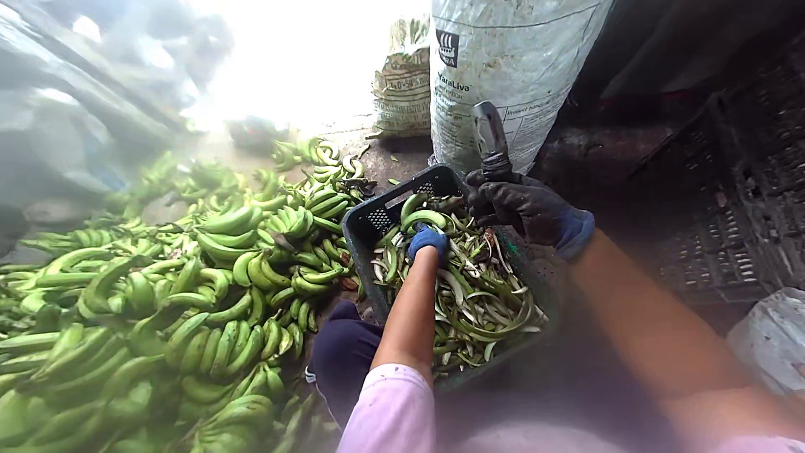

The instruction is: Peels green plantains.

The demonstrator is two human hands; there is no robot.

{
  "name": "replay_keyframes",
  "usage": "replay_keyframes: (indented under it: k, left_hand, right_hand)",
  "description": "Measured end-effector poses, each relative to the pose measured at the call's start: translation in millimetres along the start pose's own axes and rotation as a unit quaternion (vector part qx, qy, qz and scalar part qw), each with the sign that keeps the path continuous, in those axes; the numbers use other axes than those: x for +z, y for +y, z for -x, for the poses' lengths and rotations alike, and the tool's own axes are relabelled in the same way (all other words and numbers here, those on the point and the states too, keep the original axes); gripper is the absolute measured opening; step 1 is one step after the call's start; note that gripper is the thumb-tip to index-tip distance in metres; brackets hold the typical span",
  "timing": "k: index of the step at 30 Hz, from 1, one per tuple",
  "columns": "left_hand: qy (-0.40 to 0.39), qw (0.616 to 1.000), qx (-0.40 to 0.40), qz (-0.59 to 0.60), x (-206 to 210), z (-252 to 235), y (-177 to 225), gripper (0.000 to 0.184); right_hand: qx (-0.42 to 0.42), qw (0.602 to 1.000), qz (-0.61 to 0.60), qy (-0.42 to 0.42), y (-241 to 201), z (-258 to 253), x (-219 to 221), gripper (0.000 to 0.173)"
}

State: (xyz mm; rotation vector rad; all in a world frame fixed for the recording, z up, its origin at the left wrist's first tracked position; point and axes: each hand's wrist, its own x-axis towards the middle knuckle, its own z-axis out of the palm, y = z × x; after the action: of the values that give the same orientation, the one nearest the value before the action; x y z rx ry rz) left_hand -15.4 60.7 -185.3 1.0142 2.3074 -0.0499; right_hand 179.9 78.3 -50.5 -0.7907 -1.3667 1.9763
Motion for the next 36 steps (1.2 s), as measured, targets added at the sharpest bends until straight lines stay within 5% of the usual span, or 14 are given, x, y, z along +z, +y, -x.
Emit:
replay_keyframes:
  k: [4,7,11,13,15,18,21,23,25,27,30,32,33,36]
  left_hand:
    - [-0.021,0.997,0.07,0.017,-25,9,-28,0.067]
    - [-0.081,0.968,0.138,0.193,-66,39,-52,0.048]
    - [-0.242,0.804,0.248,0.483,-115,105,-69,0.034]
    - [-0.301,0.727,0.315,0.53,-119,117,-76,0.034]
    - [-0.321,0.691,0.353,0.543,-112,118,-81,0.041]
    - [-0.256,0.735,0.351,0.521,-97,121,-80,0.049]
    - [-0.095,0.848,0.305,0.423,-82,108,-69,0.065]
    - [-0.042,0.877,0.303,0.37,-84,100,-65,0.064]
    - [-0.04,0.855,0.303,0.42,-85,92,-63,0.061]
    - [-0.065,0.778,0.301,0.548,-93,94,-59,0.053]
    - [-0.104,0.637,0.34,0.684,-116,106,-65,0.027]
    - [-0.149,0.576,0.351,0.723,-124,101,-74,0.038]
    - [-0.161,0.564,0.35,0.73,-126,97,-77,0.043]
    - [-0.076,0.626,0.369,0.683,-123,89,-87,0.041]
  right_hand:
    - [0.032,0.997,0.048,0.046,-9,5,11,0.034]
    - [0.055,0.992,0.068,0.09,-15,7,31,0.03]
    - [0.074,0.995,0.014,0.061,-4,1,44,0.029]
    - [0.047,0.994,-0.077,-0.056,16,-11,28,0.032]
    - [-0.009,0.983,-0.1,-0.156,24,-20,27,0.039]
    - [-0.041,0.997,-0.032,-0.055,15,-18,46,0.029]
    - [-0.061,0.994,0.016,-0.094,31,-27,26,0.033]
    - [-0.085,0.99,0.052,-0.1,26,-23,39,0.038]
    - [-0.133,0.986,0.083,-0.053,17,-14,55,0.042]
    - [-0.127,0.984,0.114,0.055,-7,-2,78,0.041]
    - [-0.206,0.965,0.154,-0.046,2,-5,44,0.038]
    - [-0.159,0.953,0.252,-0.05,7,0,41,0.045]
    - [-0.14,0.936,0.319,-0.043,12,3,46,0.049]
    - [-0.155,0.863,0.472,-0.092,24,8,57,0.047]
